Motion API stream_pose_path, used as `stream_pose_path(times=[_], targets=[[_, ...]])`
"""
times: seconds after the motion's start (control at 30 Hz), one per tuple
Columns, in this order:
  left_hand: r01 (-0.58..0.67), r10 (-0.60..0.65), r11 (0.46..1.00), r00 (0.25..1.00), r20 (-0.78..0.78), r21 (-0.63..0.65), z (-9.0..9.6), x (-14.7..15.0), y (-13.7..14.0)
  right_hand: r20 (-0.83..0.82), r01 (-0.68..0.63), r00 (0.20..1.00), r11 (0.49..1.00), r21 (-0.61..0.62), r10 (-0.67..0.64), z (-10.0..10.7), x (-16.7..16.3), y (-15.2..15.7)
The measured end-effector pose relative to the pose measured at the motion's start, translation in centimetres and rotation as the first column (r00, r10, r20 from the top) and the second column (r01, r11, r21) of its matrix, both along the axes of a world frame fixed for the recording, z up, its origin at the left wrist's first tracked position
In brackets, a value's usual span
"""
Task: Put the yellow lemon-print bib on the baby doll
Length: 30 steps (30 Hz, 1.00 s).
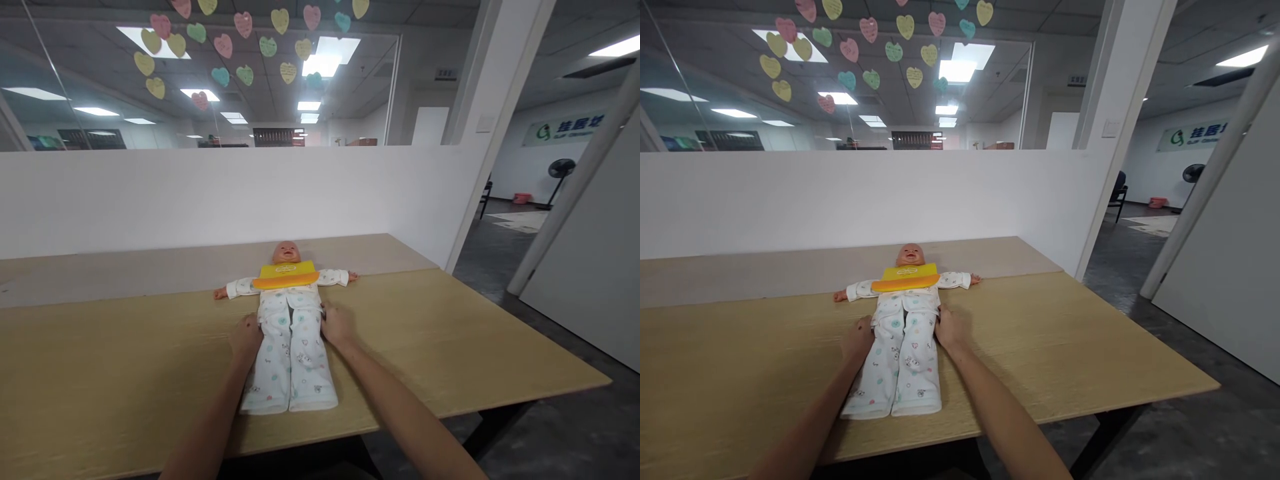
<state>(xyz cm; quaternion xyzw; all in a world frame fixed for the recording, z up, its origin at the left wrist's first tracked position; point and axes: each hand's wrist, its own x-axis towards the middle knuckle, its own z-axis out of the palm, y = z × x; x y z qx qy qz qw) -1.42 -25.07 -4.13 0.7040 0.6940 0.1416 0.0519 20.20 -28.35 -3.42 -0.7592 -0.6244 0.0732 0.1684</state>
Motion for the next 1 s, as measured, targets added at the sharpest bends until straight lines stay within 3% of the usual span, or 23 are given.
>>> stream_pose_path(times=[0.2,0.43,1.0], targets=[[0.074,-0.072,0.994,0.997,-0.027,0.082,0.3,0.5,-0.2,-0.023,0.013,1.000,1.000,0.007,-0.013,0.1,0.0,0.0],[0.060,-0.053,0.993,0.996,-0.076,0.099,0.5,1.0,-0.2,-0.211,0.008,0.977,1.000,0.019,-0.004,0.2,0.2,0.0],[-0.109,0.101,0.990,0.991,0.085,0.090,0.1,-0.7,-0.4,0.052,-0.025,0.998,1.000,-0.006,0.025,0.7,0.4,-1.2]])
